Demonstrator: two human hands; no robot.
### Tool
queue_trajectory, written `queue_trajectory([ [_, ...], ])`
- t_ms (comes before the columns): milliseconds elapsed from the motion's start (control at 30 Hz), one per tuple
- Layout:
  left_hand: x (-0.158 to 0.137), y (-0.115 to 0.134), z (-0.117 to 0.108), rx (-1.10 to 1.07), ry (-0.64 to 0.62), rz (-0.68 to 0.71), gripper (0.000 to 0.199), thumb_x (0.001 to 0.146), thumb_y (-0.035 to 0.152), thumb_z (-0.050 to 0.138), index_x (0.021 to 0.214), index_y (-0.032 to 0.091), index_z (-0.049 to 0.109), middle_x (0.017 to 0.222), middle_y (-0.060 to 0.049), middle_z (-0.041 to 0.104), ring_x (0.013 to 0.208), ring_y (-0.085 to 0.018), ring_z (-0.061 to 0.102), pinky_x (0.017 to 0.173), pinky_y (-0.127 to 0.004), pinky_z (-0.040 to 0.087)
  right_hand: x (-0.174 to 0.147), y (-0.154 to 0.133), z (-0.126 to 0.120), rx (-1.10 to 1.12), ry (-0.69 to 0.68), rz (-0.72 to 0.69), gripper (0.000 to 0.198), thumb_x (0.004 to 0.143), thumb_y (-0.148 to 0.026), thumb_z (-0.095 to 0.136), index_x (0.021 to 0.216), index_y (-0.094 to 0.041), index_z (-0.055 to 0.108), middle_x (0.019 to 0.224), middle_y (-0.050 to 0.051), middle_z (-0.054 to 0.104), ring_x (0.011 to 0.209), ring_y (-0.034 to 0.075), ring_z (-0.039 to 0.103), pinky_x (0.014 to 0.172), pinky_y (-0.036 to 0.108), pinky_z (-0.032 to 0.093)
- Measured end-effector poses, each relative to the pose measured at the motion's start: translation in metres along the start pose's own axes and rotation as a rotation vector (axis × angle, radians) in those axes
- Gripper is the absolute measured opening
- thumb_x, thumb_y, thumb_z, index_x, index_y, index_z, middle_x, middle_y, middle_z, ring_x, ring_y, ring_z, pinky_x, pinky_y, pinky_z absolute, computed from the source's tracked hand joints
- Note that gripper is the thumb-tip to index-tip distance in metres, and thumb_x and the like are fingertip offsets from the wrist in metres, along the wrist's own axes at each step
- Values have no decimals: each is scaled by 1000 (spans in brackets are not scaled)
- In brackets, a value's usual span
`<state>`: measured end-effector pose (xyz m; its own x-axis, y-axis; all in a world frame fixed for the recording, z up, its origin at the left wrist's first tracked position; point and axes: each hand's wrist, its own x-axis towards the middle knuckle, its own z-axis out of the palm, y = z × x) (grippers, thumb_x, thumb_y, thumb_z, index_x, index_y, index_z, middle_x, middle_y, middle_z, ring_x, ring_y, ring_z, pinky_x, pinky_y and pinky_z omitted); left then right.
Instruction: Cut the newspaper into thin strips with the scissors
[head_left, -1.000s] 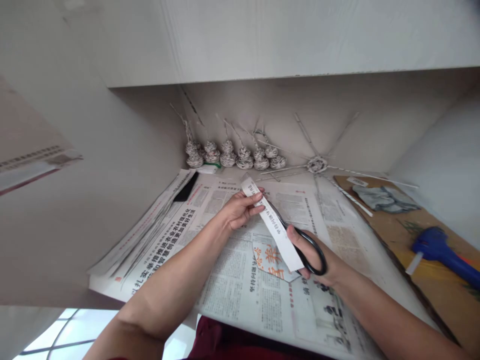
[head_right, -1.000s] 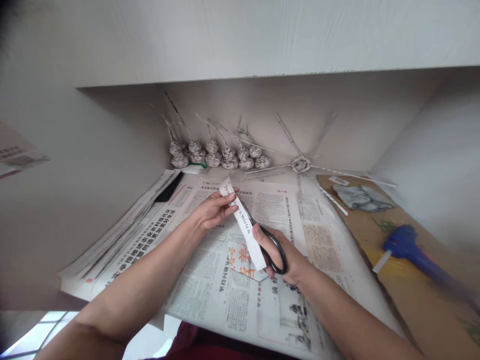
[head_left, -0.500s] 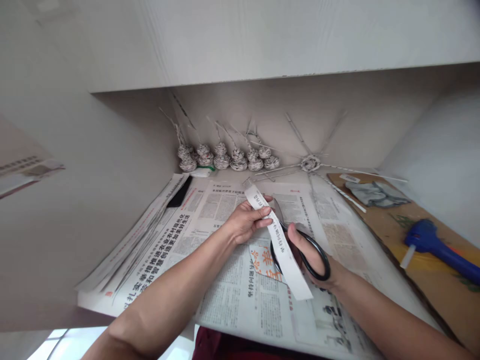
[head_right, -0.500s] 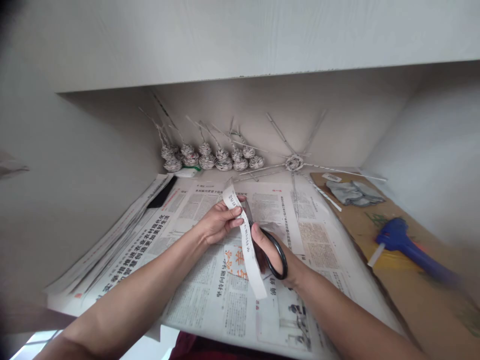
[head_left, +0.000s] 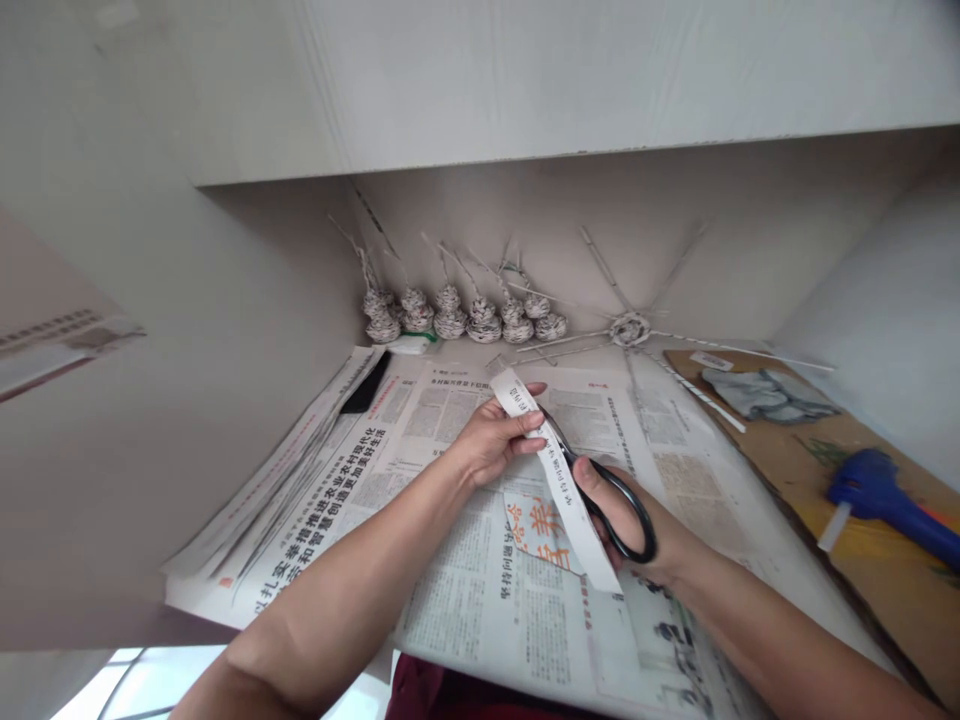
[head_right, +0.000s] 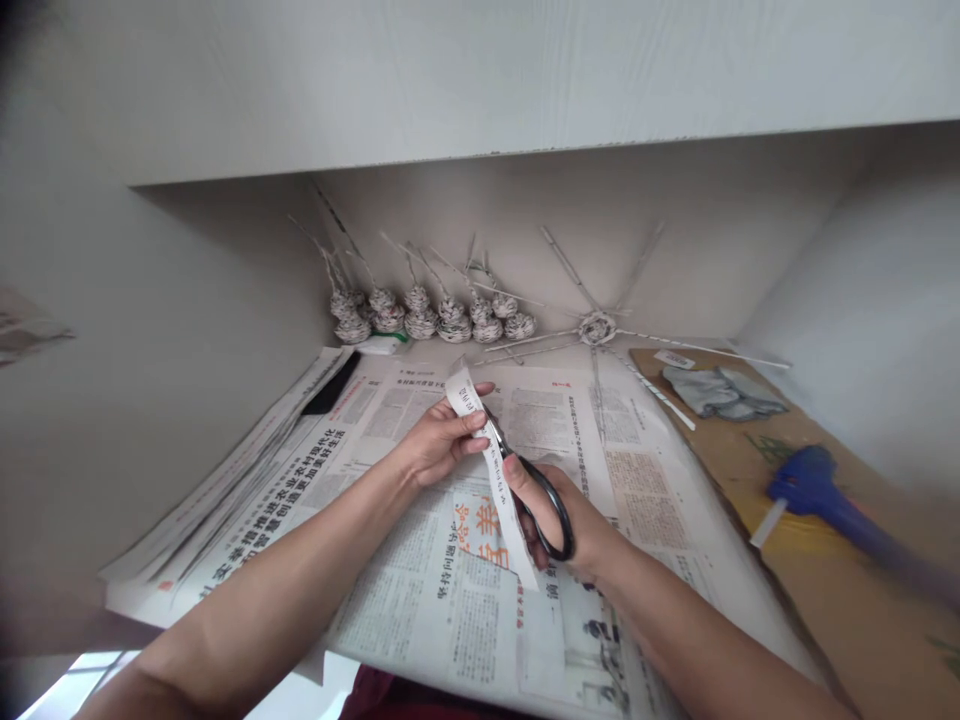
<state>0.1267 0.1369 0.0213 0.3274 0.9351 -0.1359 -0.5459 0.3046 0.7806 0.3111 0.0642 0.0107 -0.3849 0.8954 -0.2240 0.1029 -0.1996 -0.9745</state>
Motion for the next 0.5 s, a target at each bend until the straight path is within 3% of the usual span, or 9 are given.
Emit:
queue_trajectory([
  [167, 5, 11, -9, -10, 19, 36, 50, 77, 15, 82, 124, 15, 68, 84, -5, 73, 74, -17, 75, 38, -10, 47, -2, -6, 2, 8, -32, 46, 68, 80, -87, 48, 63, -21, 47, 43, -9, 38, 27, 5, 32, 27, 18, 26],
  [333, 6, 16, -9, -4, 51, 63, 52, 72, 2, 81, 121, 15, 69, 76, 1, 70, 63, -10, 70, 55, -15, 59, -2, -4, 0, -1, -68, -3, 69, 85, -85, 43, 61, -20, 49, 43, -5, 46, 31, 7, 40, 32, 20, 28],
  [500, 2, 6, -3, 13, 29, 26, 50, 68, 2, 84, 114, 14, 71, 76, 0, 70, 62, -11, 69, 55, -17, 60, -1, 0, -4, -12, -91, -47, 71, 90, -81, 37, 60, -20, 54, 49, 0, 53, 41, 11, 48, 40, 24, 36],
])
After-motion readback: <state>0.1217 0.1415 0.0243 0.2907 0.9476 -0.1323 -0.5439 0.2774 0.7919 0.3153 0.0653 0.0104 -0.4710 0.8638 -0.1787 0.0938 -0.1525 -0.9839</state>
